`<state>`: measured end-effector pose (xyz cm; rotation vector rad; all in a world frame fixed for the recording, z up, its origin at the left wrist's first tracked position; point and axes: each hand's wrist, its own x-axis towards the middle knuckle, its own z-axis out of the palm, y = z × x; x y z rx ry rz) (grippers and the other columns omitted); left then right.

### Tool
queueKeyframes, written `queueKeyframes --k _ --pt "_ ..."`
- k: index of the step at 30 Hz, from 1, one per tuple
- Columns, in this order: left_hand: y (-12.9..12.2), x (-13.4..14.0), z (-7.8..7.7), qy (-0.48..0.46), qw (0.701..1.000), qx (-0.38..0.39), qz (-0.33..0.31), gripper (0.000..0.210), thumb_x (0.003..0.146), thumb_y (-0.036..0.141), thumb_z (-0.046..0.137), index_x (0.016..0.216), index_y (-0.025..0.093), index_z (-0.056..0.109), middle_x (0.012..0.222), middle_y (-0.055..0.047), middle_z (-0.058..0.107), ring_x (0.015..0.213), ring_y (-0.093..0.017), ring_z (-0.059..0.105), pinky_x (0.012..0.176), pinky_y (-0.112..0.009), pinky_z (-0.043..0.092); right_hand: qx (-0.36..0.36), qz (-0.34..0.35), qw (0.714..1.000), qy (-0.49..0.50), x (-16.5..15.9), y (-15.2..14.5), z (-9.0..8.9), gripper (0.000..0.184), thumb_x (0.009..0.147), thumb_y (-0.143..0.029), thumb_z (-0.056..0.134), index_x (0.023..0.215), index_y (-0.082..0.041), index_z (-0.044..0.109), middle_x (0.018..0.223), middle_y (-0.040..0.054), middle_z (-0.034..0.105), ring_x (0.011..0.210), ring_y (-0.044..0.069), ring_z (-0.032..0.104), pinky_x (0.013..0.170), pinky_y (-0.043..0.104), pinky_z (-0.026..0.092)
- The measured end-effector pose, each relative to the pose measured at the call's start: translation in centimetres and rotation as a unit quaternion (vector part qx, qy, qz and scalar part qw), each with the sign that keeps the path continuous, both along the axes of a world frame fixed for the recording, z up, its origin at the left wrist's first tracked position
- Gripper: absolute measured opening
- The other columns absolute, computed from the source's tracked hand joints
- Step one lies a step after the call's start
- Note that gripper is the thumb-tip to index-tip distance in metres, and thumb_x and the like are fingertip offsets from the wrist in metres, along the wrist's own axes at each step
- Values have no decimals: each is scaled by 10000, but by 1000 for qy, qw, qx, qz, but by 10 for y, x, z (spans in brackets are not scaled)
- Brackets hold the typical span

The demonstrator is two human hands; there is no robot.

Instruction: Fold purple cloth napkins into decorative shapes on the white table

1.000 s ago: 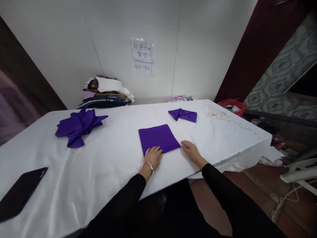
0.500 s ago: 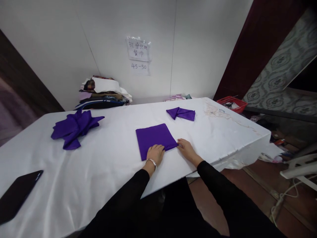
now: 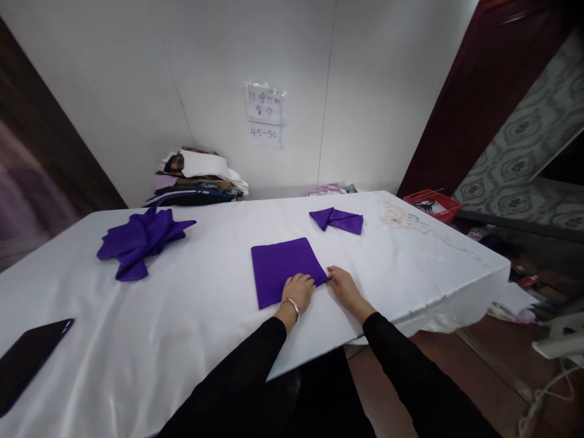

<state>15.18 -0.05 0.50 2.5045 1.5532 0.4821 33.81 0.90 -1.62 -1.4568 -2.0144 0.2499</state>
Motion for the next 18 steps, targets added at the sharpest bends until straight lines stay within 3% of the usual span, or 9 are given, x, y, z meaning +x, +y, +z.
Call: queueKeyframes --k 5,11,16,18 --pt "-3 -2 -3 -16 1000 3 9 278 911 308 369 1038 281 615 1154 3 608 1084 -179 473 918 -378 336 16 13 1000 -14 -1 -10 0 174 777 -117 438 817 -175 597 1154 106 593 1163 220 471 994 406 346" --pt "-13 -1 -4 -2 999 20 -27 288 913 266 346 1061 275 593 1158 -9 597 1091 -185 466 922 -384 338 24 8 1000 -6 1 -30 -4 162 777 -118 444 828 -178 586 1158 109 591 1177 229 462 985 425 355" --pt "-18 2 -8 29 999 23 -35 326 885 371 403 1146 245 551 1253 -45 540 1196 -250 401 971 -446 307 25 12 1000 5 2 -34 -8 167 771 -122 443 831 -180 588 1144 110 597 1160 235 478 977 437 375" --pt "-19 2 -8 35 998 24 -35 340 888 382 390 1156 242 546 1265 -49 532 1205 -255 399 980 -455 304 41 13 999 15 2 -36 -7 245 767 -107 421 927 -182 590 1186 104 573 1179 227 463 990 446 370"
